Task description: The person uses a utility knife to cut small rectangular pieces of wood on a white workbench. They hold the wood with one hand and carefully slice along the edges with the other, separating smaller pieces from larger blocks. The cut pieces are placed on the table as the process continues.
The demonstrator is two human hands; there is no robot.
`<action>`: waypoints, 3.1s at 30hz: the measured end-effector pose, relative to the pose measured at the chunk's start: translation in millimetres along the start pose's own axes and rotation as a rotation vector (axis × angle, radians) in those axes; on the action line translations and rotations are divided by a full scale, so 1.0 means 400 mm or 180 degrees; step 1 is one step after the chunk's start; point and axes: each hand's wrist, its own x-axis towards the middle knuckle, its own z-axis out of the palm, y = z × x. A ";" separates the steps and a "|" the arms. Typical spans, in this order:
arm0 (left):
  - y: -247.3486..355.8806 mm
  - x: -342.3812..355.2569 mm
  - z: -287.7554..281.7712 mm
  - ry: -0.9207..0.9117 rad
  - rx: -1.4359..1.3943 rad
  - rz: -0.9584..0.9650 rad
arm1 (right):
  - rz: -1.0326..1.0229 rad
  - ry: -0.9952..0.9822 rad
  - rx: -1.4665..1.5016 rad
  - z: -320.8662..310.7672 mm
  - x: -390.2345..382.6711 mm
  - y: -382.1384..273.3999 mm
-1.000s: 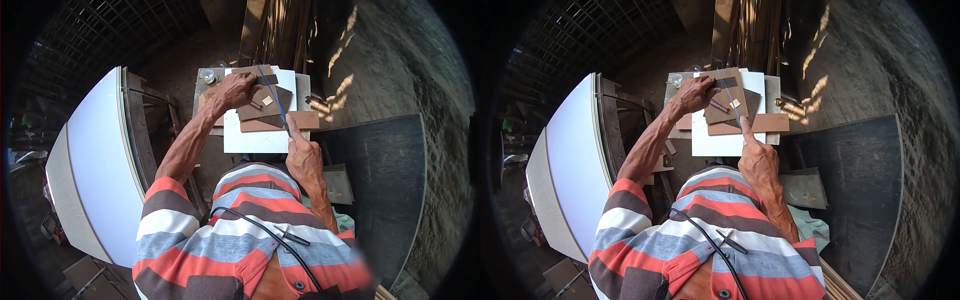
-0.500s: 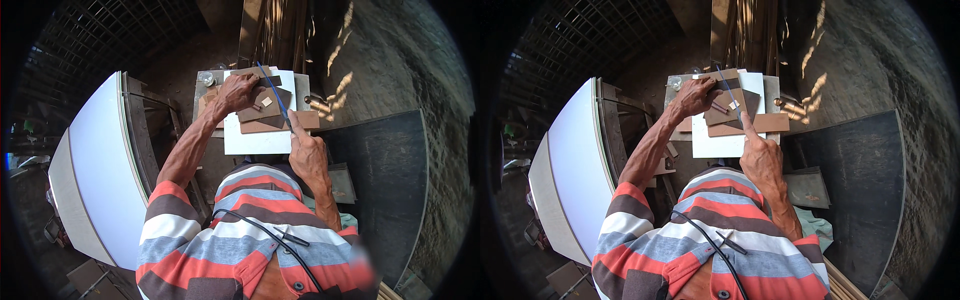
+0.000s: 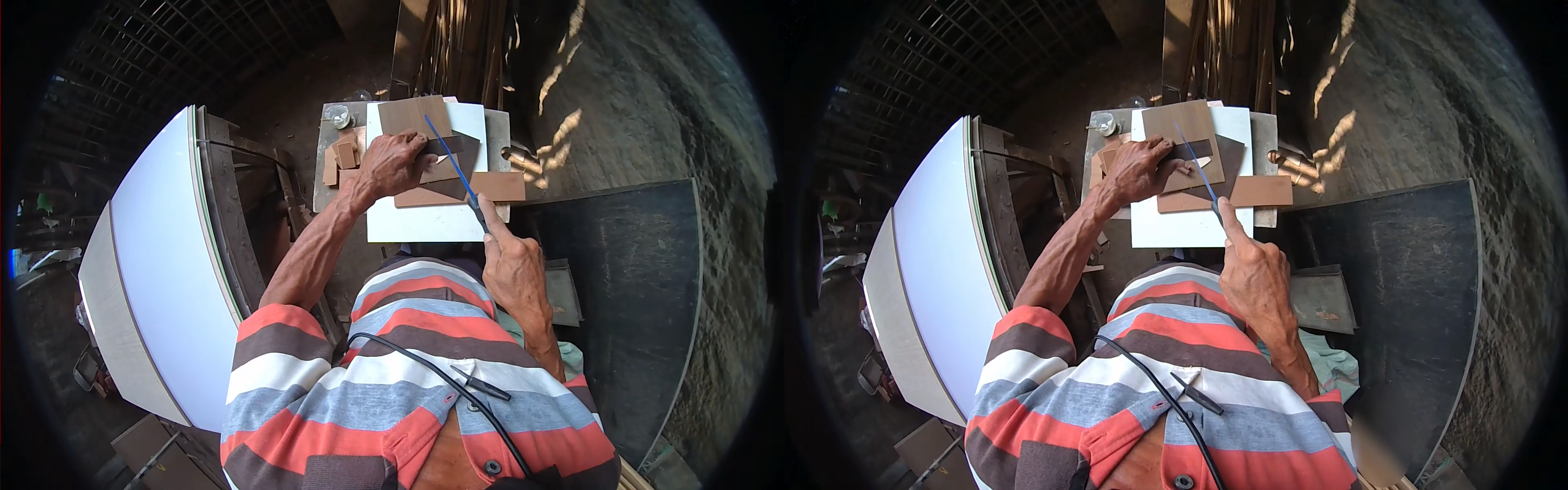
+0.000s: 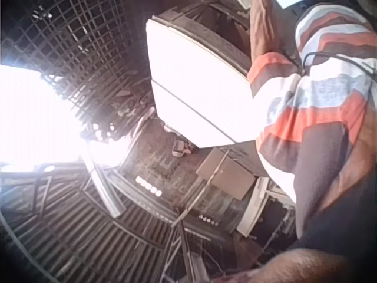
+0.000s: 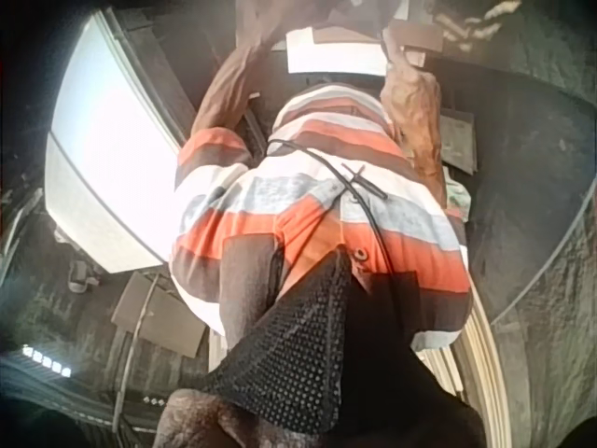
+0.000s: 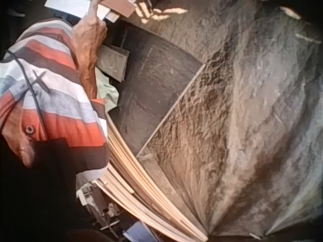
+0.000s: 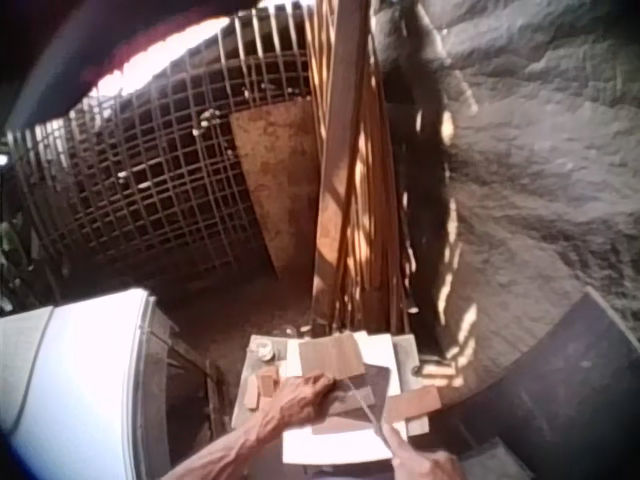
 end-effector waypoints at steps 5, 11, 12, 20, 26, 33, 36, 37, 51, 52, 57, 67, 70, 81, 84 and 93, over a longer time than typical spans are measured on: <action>0.039 -0.018 -0.003 -0.0165 -0.0059 -0.0085 | 0.0387 -0.0291 -0.0258 0.007 0.047 -0.033; 0.059 -0.033 0.003 -0.0099 -0.0200 -0.0065 | 0.0417 -0.0380 -0.0154 0.008 0.015 -0.038; 0.054 -0.040 0.005 -0.0093 -0.0187 -0.0136 | 0.0565 -0.0505 -0.0268 0.011 0.042 -0.046; 0.034 -0.047 0.005 -0.0070 -0.0169 -0.0257 | 0.0298 -0.0324 -0.0208 0.026 0.054 -0.031; 0.047 -0.033 -0.007 -0.0126 -0.0086 -0.0188 | 0.0348 -0.0332 -0.0106 0.019 0.036 -0.033; 0.031 -0.040 0.005 -0.0004 -0.0054 -0.0335 | 0.0310 -0.0320 -0.0061 0.020 0.026 -0.028; 0.026 -0.056 0.009 0.0115 -0.0106 -0.0225 | 0.0255 -0.0312 -0.0033 0.021 0.027 -0.018; 0.012 -0.056 0.008 0.0154 -0.0065 -0.0265 | 0.0076 -0.0176 0.0140 0.018 -0.010 -0.005; 0.034 -0.025 -0.011 0.0194 -0.0093 -0.0150 | 0.0155 -0.0215 0.0004 0.000 0.012 -0.021; 0.020 -0.029 -0.005 0.0238 -0.0100 -0.0133 | 0.0088 -0.0197 0.0107 -0.008 -0.011 -0.017; 0.038 0.013 -0.016 0.0243 -0.0079 -0.0079 | 0.0318 -0.0245 -0.0212 0.015 0.073 -0.028; 0.008 0.016 -0.051 0.0209 0.0042 -0.0250 | -0.0112 -0.0115 -0.0095 -0.018 0.024 -0.037; 0.038 0.040 -0.060 0.0298 0.0182 -0.0025 | -0.0003 -0.0055 0.0017 -0.025 0.037 -0.045; 0.011 0.067 -0.110 0.0512 0.0267 0.0037 | -0.0237 0.0032 0.0028 -0.071 0.026 -0.073; 0.017 0.064 -0.133 0.0412 0.0305 0.0025 | -0.0346 0.0185 0.0019 -0.063 0.010 -0.061; 0.076 0.094 -0.150 0.0591 0.0288 0.0322 | -0.0317 0.0346 -0.0130 -0.072 0.030 -0.081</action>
